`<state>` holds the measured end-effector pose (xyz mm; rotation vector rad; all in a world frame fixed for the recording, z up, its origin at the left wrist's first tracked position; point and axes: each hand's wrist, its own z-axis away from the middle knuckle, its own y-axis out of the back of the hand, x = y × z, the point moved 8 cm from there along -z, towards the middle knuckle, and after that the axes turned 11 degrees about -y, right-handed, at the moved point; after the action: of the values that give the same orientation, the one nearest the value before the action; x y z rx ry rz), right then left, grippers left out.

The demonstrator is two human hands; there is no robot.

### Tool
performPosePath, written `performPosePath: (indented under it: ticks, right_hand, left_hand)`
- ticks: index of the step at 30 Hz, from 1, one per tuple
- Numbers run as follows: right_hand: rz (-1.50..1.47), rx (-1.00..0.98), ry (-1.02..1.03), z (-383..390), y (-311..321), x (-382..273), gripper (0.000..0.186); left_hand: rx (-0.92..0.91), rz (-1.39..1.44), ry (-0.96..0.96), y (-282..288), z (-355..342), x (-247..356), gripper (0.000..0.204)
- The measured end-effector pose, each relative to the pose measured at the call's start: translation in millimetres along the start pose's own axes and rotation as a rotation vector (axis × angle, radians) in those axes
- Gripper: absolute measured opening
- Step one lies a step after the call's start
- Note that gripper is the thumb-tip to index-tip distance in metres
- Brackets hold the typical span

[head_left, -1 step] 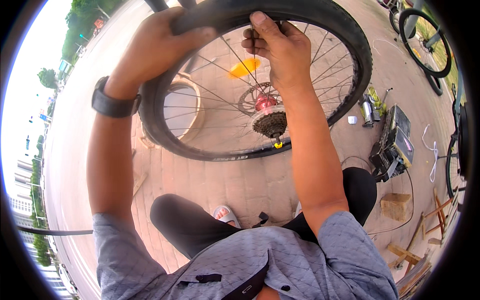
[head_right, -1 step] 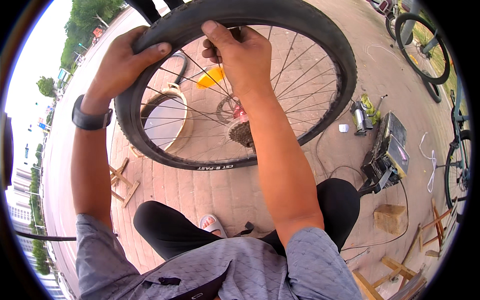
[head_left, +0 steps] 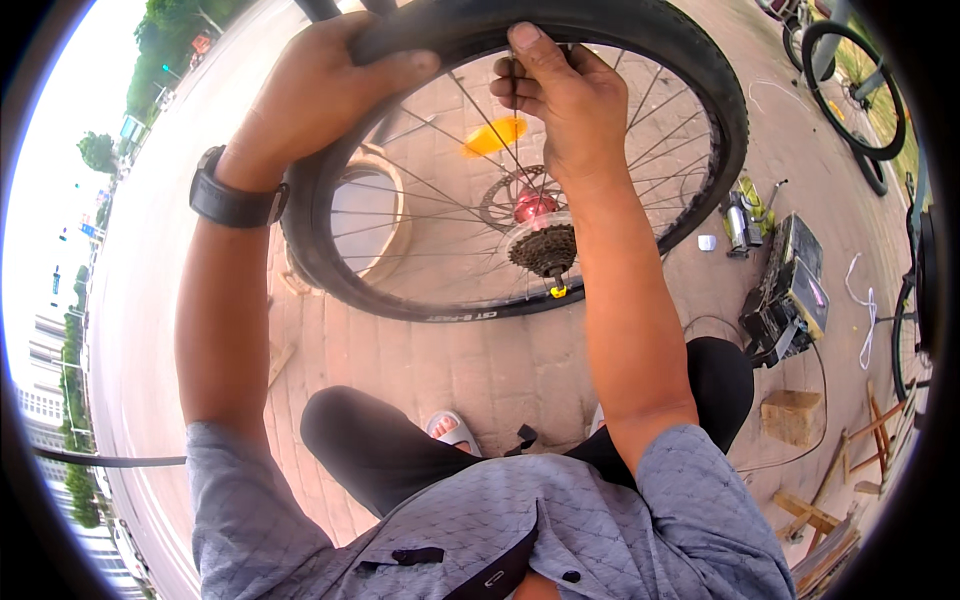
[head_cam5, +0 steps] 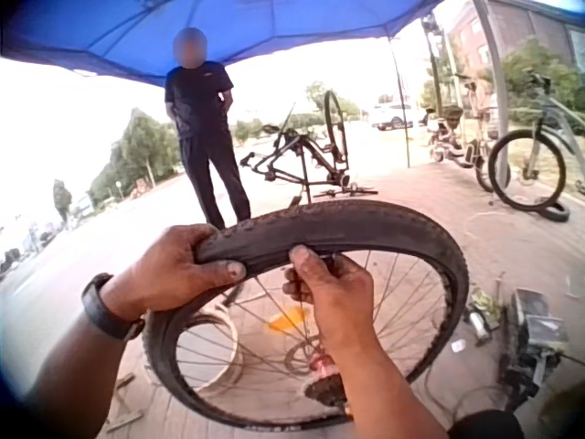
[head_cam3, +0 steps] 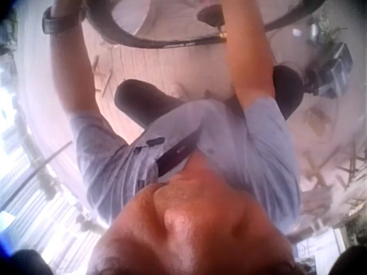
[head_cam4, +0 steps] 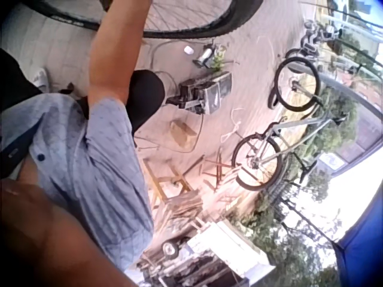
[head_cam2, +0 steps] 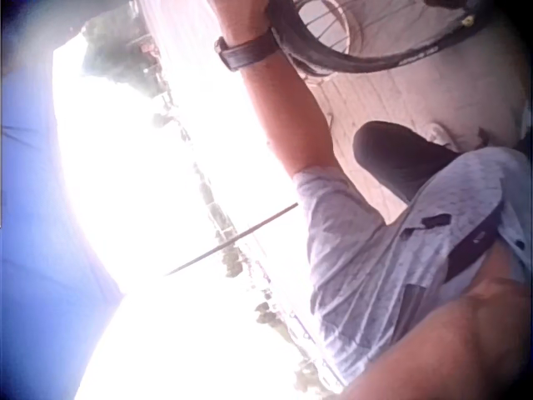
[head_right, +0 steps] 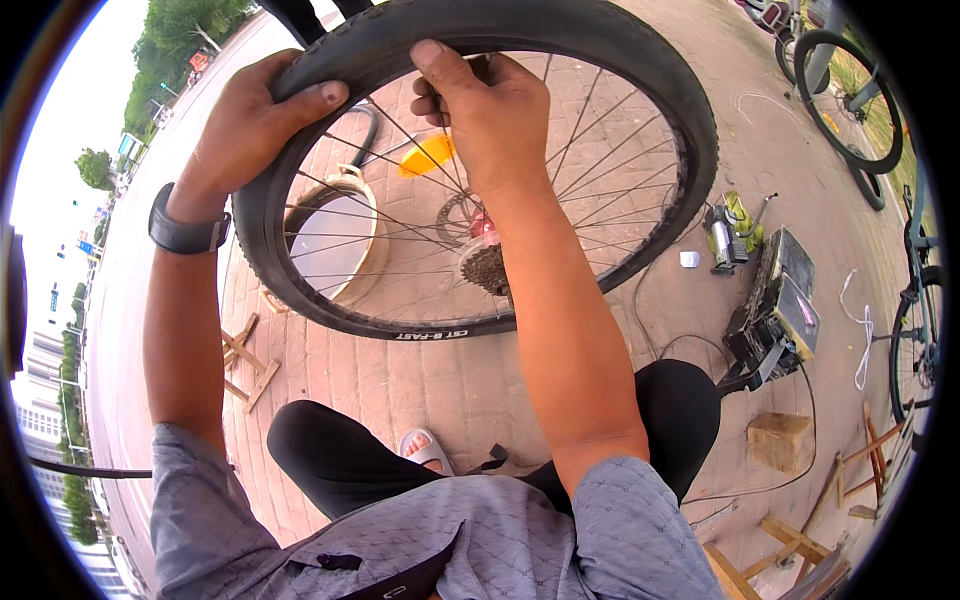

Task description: The person installs a bicycle inner tube into a tire mounted on a rim. They then attach an air pump hose to the valve and inflate the tire.

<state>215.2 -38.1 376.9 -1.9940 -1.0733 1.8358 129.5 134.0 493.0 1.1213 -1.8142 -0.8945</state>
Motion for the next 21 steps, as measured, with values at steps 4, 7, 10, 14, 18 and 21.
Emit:
performPosePath:
  ticks: [4, 7, 10, 14, 18, 21]
  right_hand:
    - [0.039, 0.040, -0.021, -1, 2, 6, 0.042]
    - [0.038, 0.058, -0.023, -2, -2, 7, 0.041]
    - [0.062, 0.081, -0.061, -1, -3, 4, 0.040]
    - [0.062, 0.056, -0.066, -3, -6, 9, 0.040]
    - [0.040, -0.021, -0.040, -1, -12, 12, 0.039]
    - [-0.098, -0.073, -0.108, -1, -11, 18, 0.034]
  left_hand:
    - [-0.011, 0.182, 0.115, -5, 5, -5, 0.052]
    - [-0.005, 0.206, 0.157, -3, 6, -14, 0.048]
    - [-0.005, 0.259, 0.216, -7, 3, -14, 0.044]
    - [-0.088, 0.106, 0.209, 1, 1, -4, 0.052]
    - [-0.082, -0.088, -0.016, 2, -17, 14, 0.057]
    - [-0.050, 0.014, -0.296, -13, -36, 45, 0.050]
